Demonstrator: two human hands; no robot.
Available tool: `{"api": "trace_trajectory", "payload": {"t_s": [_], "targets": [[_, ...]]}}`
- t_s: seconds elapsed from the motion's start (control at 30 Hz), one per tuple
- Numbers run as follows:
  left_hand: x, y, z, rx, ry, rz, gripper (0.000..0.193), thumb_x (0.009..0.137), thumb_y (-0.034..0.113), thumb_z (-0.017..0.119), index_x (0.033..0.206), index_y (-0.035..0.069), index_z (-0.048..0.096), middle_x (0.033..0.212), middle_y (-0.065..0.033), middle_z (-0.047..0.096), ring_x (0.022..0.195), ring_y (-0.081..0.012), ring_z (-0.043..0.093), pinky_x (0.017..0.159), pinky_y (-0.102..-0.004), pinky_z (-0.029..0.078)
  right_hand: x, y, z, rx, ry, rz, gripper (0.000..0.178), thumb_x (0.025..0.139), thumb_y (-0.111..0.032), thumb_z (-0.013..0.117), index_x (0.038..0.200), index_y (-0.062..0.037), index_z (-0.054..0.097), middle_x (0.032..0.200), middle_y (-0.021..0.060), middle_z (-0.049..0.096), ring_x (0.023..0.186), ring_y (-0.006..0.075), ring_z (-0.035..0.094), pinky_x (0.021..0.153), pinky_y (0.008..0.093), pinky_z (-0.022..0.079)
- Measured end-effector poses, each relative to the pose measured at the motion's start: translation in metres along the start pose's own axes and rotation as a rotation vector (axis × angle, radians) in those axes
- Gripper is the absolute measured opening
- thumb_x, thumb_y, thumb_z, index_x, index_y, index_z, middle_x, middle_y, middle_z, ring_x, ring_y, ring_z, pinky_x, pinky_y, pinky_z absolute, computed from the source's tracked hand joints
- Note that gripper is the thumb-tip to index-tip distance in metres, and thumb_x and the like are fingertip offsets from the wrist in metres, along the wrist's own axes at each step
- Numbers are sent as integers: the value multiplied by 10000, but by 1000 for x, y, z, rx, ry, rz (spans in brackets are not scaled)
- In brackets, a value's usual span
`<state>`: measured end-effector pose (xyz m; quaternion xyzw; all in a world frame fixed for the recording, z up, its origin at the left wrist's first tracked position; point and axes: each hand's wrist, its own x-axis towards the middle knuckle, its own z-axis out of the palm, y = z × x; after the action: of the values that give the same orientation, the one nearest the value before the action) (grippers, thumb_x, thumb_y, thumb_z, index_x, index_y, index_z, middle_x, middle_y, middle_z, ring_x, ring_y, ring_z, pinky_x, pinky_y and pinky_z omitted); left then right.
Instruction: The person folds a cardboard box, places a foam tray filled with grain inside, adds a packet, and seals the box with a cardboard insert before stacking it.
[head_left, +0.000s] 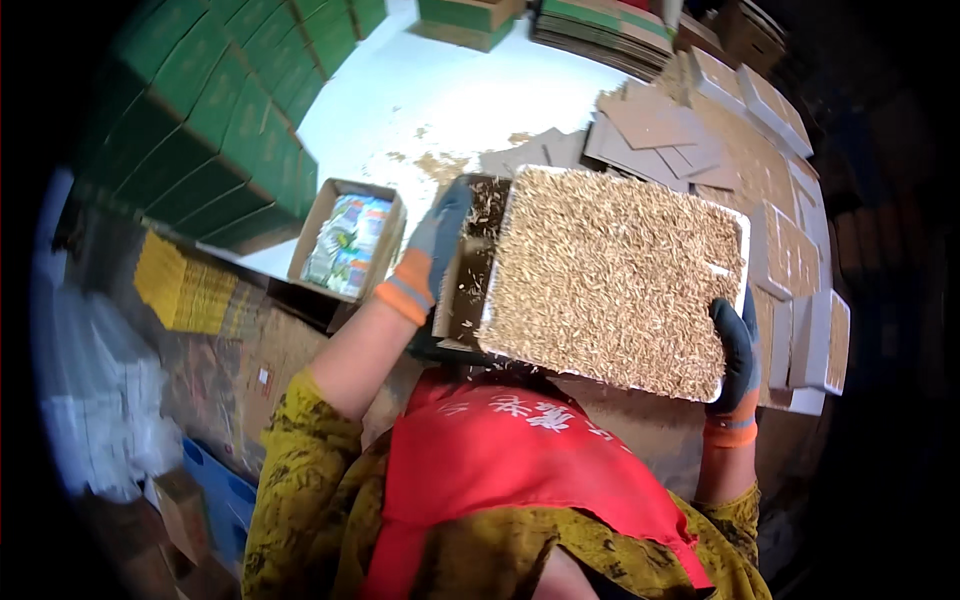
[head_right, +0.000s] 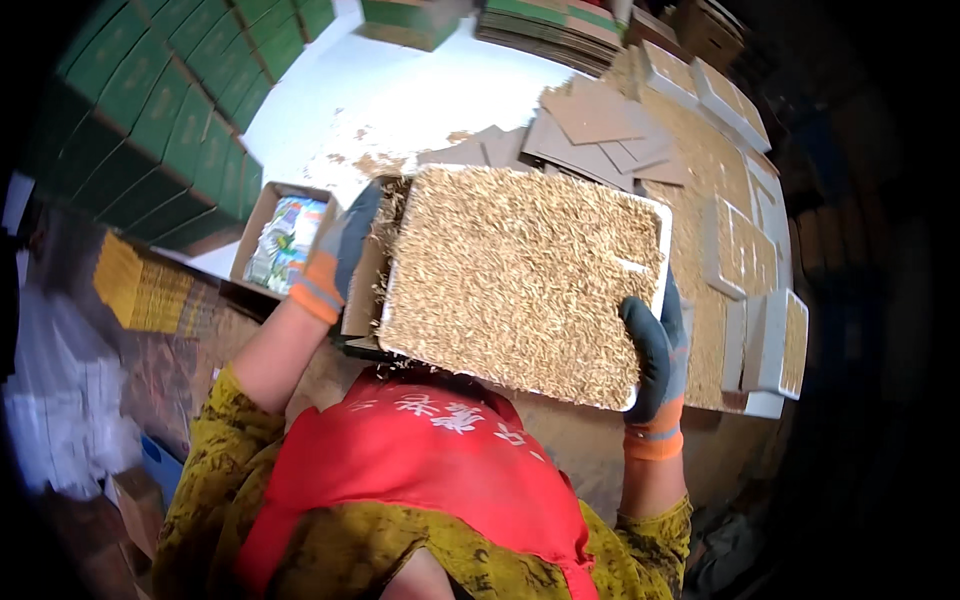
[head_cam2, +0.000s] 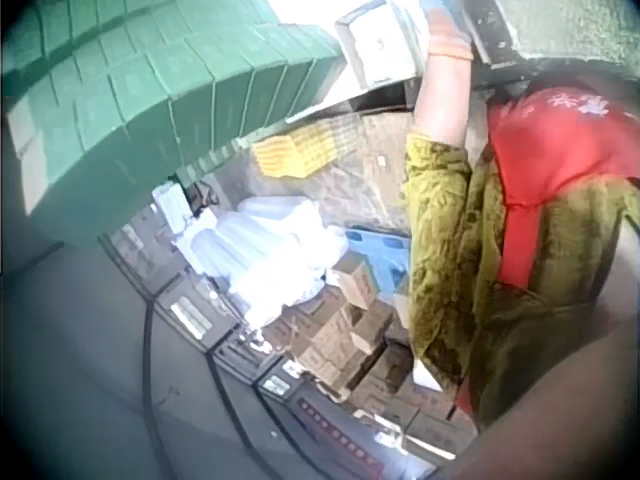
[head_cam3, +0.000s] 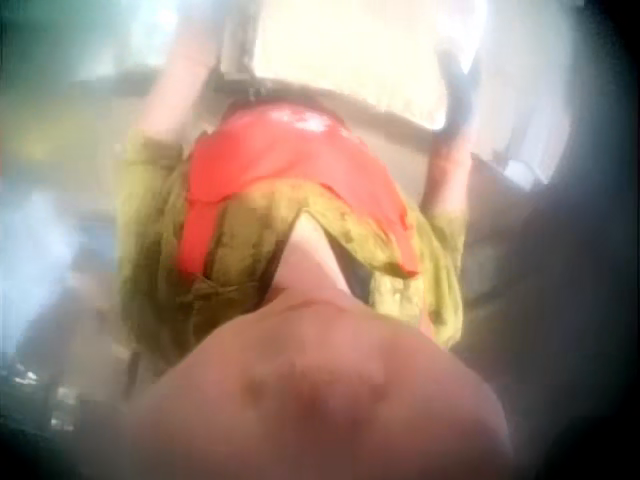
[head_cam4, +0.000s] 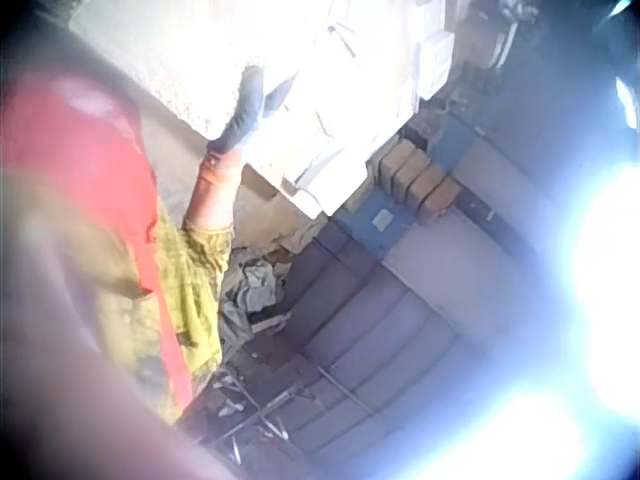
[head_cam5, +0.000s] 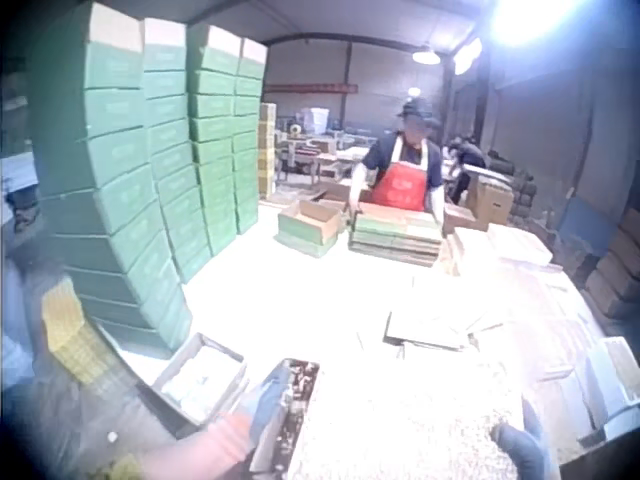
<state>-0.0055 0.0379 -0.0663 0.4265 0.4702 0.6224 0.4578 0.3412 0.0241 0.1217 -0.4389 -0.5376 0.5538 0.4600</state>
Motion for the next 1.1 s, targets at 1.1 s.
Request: {"api": "trace_trajectory", "payload": {"t_s": [1.1], "targets": [[-2,-66,-216,1401,287,-304,499,973,448,393,1078,25,636,1089,-257,644,1032,-449,588,910,-504,453,186,201,-183,-1880,-136,-97,760,756,-154,676,1466,-181,406,1466,172,420,1341,329,397,1070,492,339]]}}
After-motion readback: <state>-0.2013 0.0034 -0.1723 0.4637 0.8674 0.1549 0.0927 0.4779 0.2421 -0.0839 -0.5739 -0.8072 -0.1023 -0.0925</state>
